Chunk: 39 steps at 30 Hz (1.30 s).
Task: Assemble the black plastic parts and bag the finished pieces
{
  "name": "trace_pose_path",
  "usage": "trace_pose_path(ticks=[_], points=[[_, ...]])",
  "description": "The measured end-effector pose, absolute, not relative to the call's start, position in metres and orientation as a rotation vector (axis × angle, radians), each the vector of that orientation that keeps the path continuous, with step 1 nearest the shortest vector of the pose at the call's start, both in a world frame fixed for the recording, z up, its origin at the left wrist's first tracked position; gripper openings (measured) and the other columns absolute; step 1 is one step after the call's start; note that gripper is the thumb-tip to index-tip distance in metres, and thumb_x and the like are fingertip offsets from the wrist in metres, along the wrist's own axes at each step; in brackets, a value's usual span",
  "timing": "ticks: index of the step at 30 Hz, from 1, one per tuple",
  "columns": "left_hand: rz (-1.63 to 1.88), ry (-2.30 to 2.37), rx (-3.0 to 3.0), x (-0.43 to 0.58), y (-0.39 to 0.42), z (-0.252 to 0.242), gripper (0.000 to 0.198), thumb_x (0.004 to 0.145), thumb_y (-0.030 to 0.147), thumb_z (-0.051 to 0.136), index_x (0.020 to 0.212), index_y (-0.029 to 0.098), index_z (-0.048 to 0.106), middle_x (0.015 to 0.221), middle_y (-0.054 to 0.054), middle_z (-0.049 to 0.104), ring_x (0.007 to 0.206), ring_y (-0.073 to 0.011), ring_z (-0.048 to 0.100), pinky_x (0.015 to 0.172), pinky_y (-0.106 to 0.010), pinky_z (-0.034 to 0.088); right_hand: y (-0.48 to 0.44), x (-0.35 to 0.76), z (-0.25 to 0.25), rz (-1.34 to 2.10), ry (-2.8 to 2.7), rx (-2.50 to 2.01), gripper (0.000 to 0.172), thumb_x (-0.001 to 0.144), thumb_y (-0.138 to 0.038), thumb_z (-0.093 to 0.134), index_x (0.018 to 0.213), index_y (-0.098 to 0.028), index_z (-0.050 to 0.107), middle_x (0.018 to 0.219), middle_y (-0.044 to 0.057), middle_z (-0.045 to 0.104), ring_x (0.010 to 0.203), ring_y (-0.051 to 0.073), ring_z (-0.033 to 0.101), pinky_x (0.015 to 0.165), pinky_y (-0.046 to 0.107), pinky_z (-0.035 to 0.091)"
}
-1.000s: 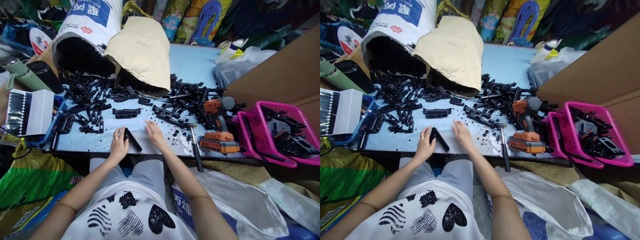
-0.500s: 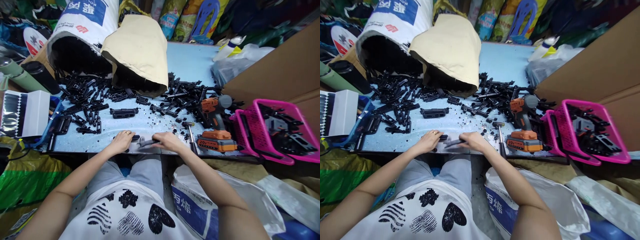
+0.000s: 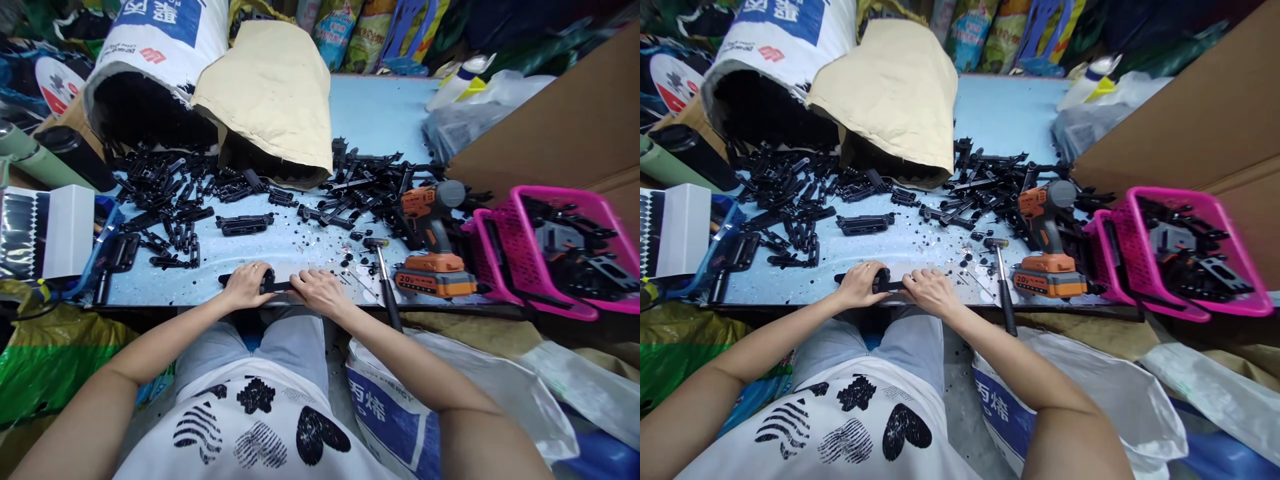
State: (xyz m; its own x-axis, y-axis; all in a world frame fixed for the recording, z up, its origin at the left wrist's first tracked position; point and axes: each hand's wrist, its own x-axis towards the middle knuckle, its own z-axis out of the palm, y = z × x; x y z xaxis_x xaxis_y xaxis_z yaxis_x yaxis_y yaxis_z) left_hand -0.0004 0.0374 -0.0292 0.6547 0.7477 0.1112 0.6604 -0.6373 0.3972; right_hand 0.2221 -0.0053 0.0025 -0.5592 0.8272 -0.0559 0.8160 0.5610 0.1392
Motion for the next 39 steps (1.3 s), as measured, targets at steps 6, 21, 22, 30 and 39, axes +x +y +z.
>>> trace_pose_path(ticks=[6,21,22,30,39], points=[[0.574,1.027,2.585,-0.005,0.037,-0.035,0.042,0.078,0.048,0.059,0.106,0.018,0.05,0.102,-0.009,0.063,0.094,-0.0245,0.061,0.078,-0.035,0.049,0.003,0.216,0.028,0.172,2.696,1.304,0.035,0.098,-0.042,0.028,0.102,-0.018,0.054,0.089,0.007,0.061,0.077,0.018,0.053,0.063,0.03,0.021],[0.356,1.162,2.469,0.003,0.033,-0.029,0.043,0.08,0.053,0.056,0.106,0.018,0.051,0.101,-0.009,0.063,0.095,-0.0246,0.06,0.079,-0.035,0.048,0.019,0.229,0.019,0.04,2.714,1.287,0.04,0.097,-0.048,0.03,0.1,-0.018,0.057,0.086,0.008,0.062,0.074,0.018,0.054,0.064,0.03,0.024],[0.3,1.142,2.476,0.006,0.035,-0.027,0.046,0.081,0.055,0.054,0.107,0.017,0.051,0.101,-0.01,0.062,0.096,-0.0253,0.06,0.08,-0.036,0.047,0.021,0.233,0.012,0.032,2.732,1.3,0.041,0.096,-0.049,0.03,0.098,-0.018,0.057,0.085,0.008,0.062,0.074,0.018,0.054,0.064,0.029,0.025],[0.391,1.709,2.27,0.046,0.182,-0.002,0.039,0.093,0.024,0.032,0.126,0.009,0.046,0.125,-0.019,0.051,0.12,-0.0298,0.045,0.096,-0.043,0.038,0.019,0.262,-0.039,-0.015,2.934,1.41,0.039,0.094,-0.049,0.038,0.096,-0.016,0.06,0.097,0.009,0.061,0.085,0.018,0.053,0.074,0.031,0.032],[-0.065,1.734,2.159,-0.009,0.27,-0.03,0.067,0.089,0.051,0.04,0.147,0.025,0.018,0.154,-0.013,0.016,0.14,-0.0365,0.009,0.105,-0.062,0.016,0.013,0.262,-0.039,-0.325,2.884,1.485,0.044,0.089,-0.056,0.043,0.1,-0.017,0.06,0.097,0.01,0.061,0.089,0.021,0.055,0.076,0.033,0.04]])
